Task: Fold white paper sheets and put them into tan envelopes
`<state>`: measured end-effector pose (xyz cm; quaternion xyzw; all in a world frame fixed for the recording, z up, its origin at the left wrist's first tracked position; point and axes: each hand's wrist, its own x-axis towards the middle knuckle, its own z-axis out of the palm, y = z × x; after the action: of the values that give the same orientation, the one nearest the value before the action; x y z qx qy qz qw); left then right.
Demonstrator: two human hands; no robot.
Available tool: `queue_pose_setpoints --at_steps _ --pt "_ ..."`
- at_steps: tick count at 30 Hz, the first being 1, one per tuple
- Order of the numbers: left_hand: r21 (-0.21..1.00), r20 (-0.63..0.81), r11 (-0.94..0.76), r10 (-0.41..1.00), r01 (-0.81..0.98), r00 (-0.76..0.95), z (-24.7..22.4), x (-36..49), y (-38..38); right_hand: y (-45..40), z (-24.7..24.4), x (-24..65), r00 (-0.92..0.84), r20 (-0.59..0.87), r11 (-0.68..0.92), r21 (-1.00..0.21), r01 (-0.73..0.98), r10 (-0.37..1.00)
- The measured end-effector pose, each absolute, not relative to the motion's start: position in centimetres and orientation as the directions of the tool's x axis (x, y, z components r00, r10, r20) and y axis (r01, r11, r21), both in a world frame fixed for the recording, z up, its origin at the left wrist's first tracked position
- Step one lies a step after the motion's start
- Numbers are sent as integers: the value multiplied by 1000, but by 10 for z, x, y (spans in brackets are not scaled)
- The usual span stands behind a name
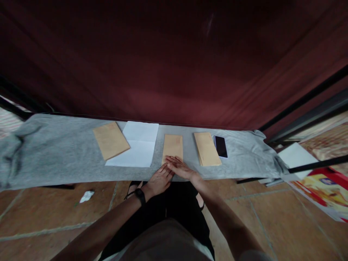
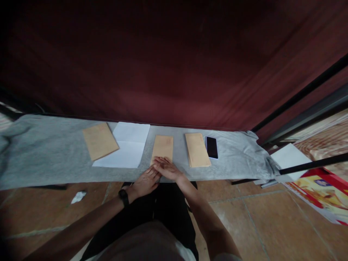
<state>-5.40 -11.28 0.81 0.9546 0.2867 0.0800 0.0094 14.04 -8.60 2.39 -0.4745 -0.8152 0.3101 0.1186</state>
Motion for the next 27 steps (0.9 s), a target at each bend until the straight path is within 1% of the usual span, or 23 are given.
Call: queue_pose_setpoints --at_steps 3,8,12,19,27 --pt "73 165 -833 552 548 817 6 -55 -114 -99 21 139 -482 -53 368 -575 731 875" --pt "109 166 -813 583 573 796 5 -58 -117 -131 9 131 -337 140 365 -371 854 931" --pt "143 157 -804 595 578 789 7 -59 -119 -153 1 133 -303 226 358 -269 894 926" --pt "158 168 -777 629 609 759 8 -70 -120 -169 -4 143 -257 268 316 -208 926 928" --pt "124 187 -736 676 665 713 3 -85 -121 -174 -7 143 -227 290 286 -178 942 930"
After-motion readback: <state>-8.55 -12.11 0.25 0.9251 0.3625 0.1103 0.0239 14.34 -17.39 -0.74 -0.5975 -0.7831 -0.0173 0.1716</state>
